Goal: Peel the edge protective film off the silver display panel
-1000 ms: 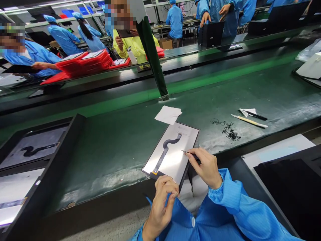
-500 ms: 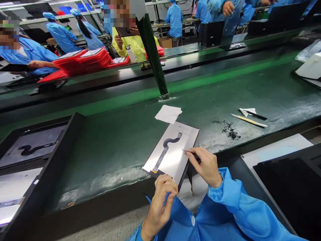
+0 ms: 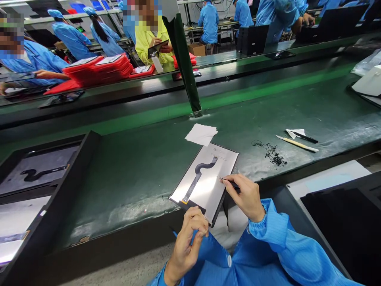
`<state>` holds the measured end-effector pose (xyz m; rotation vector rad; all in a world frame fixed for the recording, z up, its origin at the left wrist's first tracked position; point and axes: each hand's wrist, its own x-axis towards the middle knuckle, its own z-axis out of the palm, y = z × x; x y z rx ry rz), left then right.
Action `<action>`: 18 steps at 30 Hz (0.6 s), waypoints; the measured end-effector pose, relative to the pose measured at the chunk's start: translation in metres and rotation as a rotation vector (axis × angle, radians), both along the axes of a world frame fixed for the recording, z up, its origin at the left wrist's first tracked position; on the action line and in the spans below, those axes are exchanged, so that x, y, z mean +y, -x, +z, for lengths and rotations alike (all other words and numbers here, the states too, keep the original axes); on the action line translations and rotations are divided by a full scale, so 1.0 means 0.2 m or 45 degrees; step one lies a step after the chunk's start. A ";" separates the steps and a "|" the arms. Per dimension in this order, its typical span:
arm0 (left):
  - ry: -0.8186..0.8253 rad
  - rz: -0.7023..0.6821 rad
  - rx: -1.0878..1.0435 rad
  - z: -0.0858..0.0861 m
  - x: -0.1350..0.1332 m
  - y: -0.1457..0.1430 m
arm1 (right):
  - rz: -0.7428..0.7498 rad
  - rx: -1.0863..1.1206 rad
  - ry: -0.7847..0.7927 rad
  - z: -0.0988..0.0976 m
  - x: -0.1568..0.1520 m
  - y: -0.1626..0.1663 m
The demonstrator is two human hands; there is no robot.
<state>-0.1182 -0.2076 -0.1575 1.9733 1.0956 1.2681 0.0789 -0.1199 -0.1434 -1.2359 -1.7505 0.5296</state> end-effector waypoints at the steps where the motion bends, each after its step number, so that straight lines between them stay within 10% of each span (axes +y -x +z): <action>1: -0.001 0.014 -0.015 0.01 0.00 0.01 | 0.003 0.025 0.016 0.00 0.00 0.00; 10: -0.177 0.028 0.468 0.41 0.23 0.04 | -0.127 0.515 0.095 0.06 0.01 -0.09; 18: -0.338 -0.291 1.149 0.77 0.84 -0.51 | -0.624 1.094 0.200 0.06 -0.16 -0.37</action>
